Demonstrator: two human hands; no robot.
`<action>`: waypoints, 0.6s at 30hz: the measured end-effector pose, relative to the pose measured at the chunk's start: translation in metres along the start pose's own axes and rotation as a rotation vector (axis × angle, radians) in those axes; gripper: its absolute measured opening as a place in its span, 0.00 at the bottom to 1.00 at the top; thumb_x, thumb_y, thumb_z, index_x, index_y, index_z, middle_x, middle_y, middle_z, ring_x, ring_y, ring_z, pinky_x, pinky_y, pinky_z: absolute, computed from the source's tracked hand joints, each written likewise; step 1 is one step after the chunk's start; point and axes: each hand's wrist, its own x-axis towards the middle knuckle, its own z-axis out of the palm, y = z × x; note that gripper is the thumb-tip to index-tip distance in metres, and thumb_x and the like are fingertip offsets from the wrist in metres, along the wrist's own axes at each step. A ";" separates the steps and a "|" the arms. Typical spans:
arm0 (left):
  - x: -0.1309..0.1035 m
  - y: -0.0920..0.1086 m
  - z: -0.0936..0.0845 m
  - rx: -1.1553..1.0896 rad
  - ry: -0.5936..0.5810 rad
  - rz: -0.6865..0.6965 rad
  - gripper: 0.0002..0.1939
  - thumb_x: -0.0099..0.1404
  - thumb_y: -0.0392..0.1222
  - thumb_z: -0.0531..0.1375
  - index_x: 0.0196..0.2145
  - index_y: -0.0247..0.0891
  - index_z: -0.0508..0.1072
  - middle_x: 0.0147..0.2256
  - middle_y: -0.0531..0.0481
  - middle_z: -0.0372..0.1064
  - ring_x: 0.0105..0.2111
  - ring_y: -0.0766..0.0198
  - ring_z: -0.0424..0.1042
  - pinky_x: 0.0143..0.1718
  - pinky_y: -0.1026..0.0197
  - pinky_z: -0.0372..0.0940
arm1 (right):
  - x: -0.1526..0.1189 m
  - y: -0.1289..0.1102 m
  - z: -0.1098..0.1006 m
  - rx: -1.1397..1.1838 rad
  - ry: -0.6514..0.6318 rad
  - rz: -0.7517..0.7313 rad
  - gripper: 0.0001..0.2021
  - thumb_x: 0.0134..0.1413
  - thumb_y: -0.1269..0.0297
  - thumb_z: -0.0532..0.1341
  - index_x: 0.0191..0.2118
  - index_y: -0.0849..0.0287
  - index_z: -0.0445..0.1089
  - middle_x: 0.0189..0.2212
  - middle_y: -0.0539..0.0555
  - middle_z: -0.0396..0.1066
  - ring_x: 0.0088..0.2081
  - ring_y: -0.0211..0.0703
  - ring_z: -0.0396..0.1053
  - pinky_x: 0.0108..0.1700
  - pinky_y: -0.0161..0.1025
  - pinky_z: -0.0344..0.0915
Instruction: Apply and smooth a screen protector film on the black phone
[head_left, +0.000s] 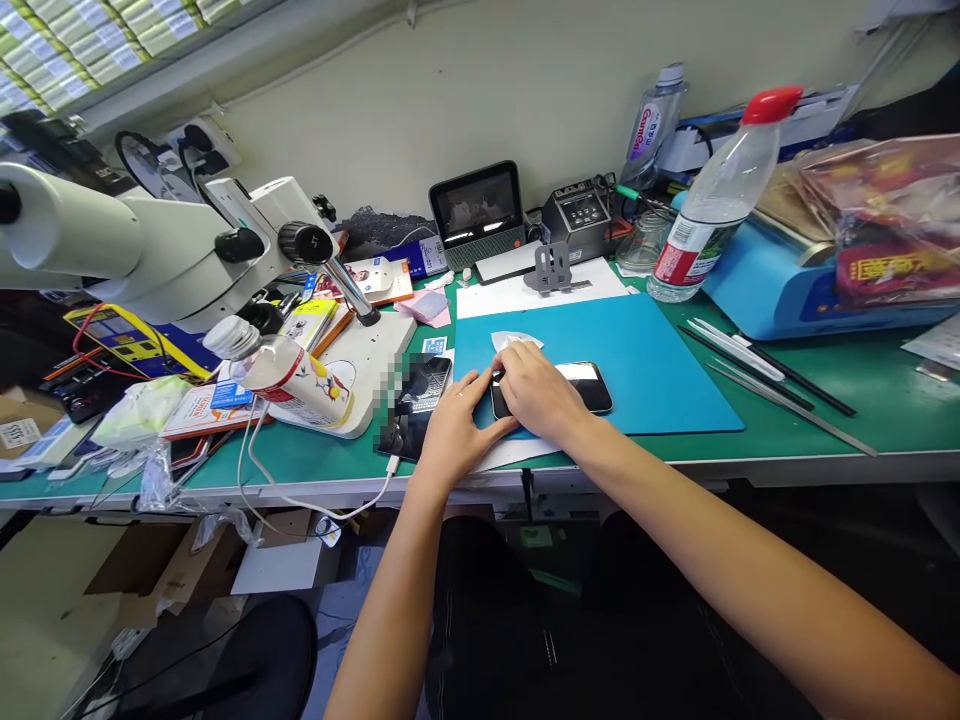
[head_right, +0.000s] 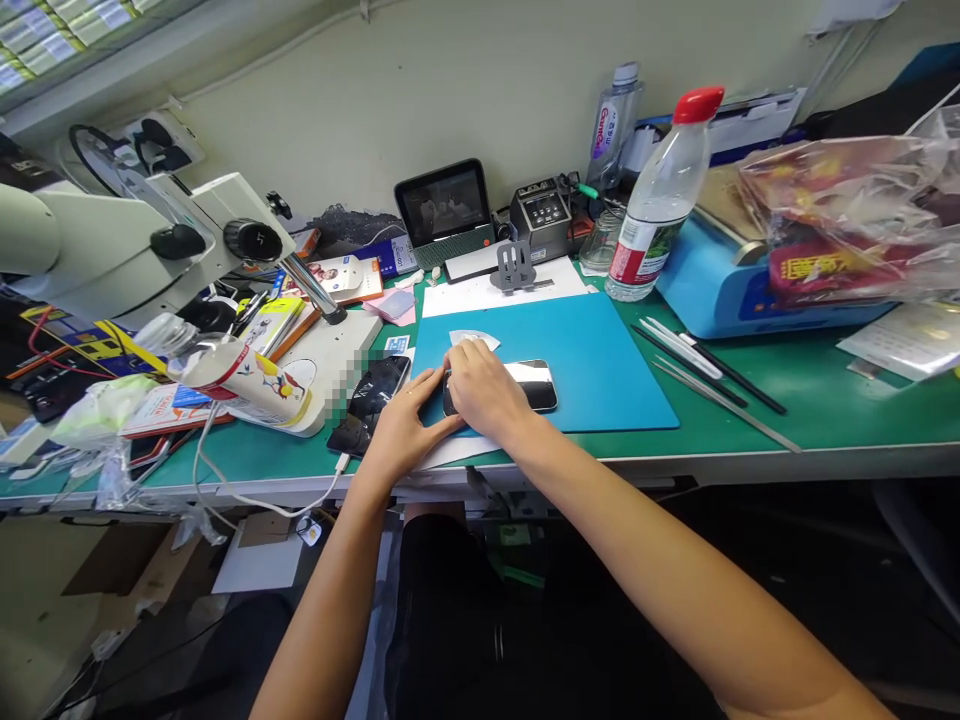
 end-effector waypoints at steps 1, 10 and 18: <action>0.000 0.000 0.000 -0.001 -0.003 -0.002 0.37 0.63 0.48 0.69 0.66 0.42 0.65 0.62 0.41 0.68 0.65 0.45 0.62 0.64 0.43 0.60 | 0.000 0.000 0.000 0.009 0.006 -0.001 0.12 0.59 0.79 0.49 0.40 0.61 0.67 0.37 0.63 0.71 0.42 0.56 0.65 0.47 0.50 0.65; -0.001 0.004 -0.001 -0.025 -0.003 -0.020 0.34 0.64 0.48 0.68 0.65 0.41 0.66 0.63 0.43 0.66 0.66 0.46 0.61 0.66 0.45 0.58 | -0.001 -0.001 -0.001 0.126 0.093 0.024 0.10 0.63 0.74 0.49 0.43 0.60 0.66 0.39 0.63 0.73 0.43 0.56 0.67 0.45 0.50 0.65; -0.002 0.007 -0.004 -0.044 -0.017 -0.060 0.34 0.64 0.46 0.68 0.65 0.44 0.66 0.65 0.44 0.64 0.66 0.47 0.61 0.66 0.45 0.58 | -0.003 -0.004 -0.004 0.119 0.145 0.030 0.08 0.65 0.71 0.51 0.43 0.59 0.66 0.38 0.61 0.74 0.42 0.54 0.68 0.46 0.48 0.63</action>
